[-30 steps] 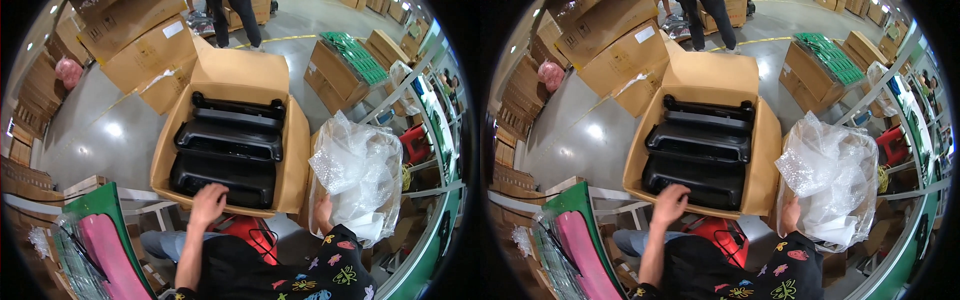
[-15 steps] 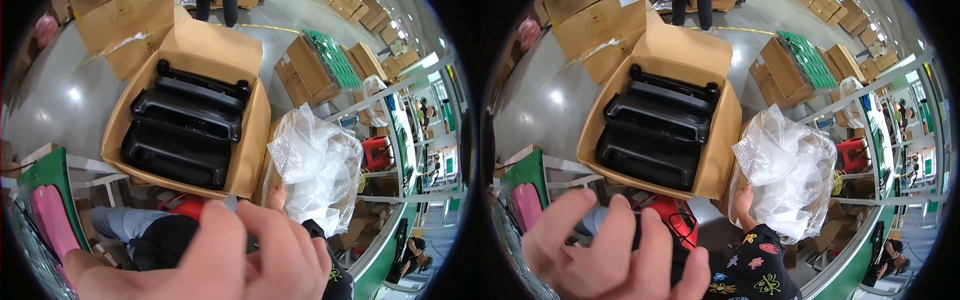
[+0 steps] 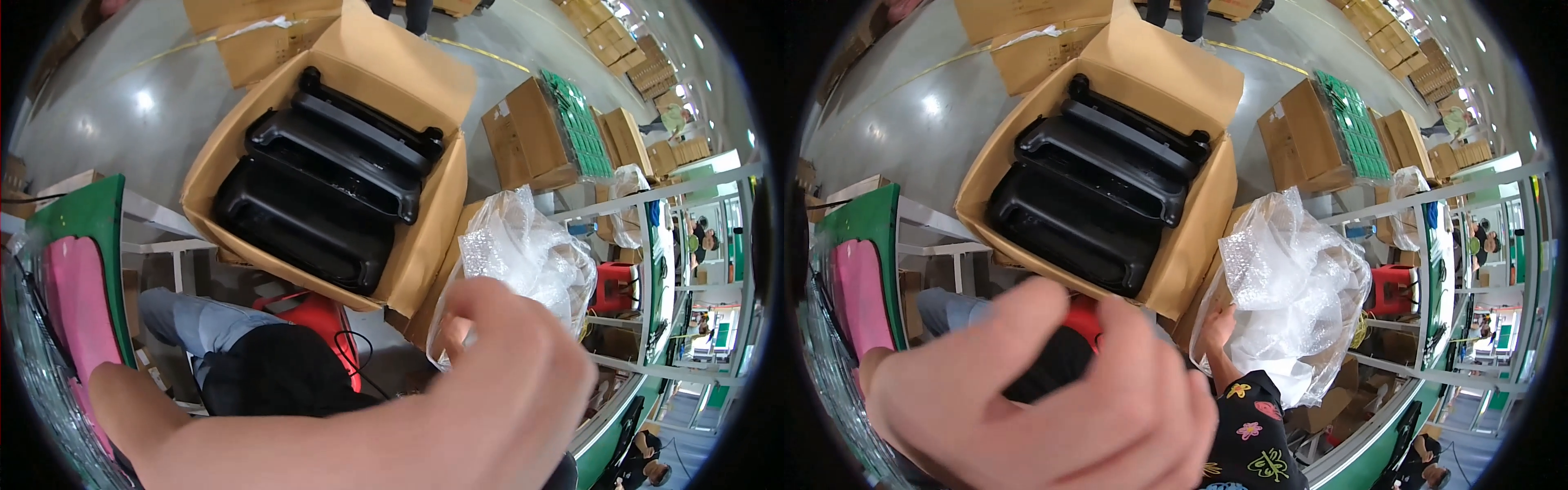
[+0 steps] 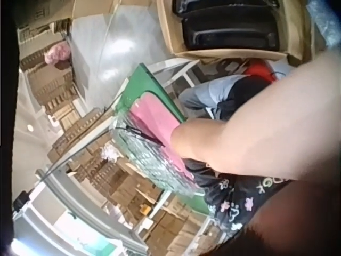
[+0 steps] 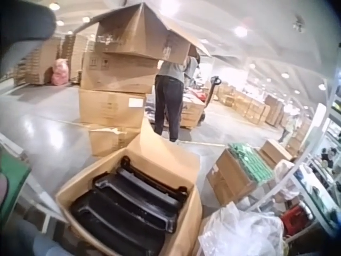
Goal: Assembling a circuit board into a plastic housing and securing it with screws using an electric screwdriver.
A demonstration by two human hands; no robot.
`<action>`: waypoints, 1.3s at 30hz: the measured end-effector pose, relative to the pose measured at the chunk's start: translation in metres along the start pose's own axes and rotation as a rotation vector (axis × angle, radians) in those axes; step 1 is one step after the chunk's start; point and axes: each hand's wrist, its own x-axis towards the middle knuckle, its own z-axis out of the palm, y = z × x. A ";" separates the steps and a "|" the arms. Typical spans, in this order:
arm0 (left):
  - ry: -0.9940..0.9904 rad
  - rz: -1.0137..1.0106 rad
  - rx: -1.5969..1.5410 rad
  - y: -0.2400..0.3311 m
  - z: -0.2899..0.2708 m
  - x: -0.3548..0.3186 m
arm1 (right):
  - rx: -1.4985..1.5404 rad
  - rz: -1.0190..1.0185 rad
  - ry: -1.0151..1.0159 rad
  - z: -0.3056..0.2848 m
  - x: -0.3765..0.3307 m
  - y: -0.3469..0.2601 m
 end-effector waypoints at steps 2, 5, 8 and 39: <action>0.002 0.023 -0.009 0.000 0.002 0.003 | -0.009 0.016 -0.020 0.009 0.001 0.000; 0.022 0.065 -0.044 -0.001 0.004 0.006 | 0.047 0.068 -0.022 0.016 0.006 0.010; 0.008 0.065 -0.051 0.002 0.006 0.003 | 0.084 0.051 -0.012 0.015 0.000 0.007; 0.032 0.358 -0.189 0.006 0.029 0.039 | -0.127 -0.073 0.066 0.020 0.042 0.086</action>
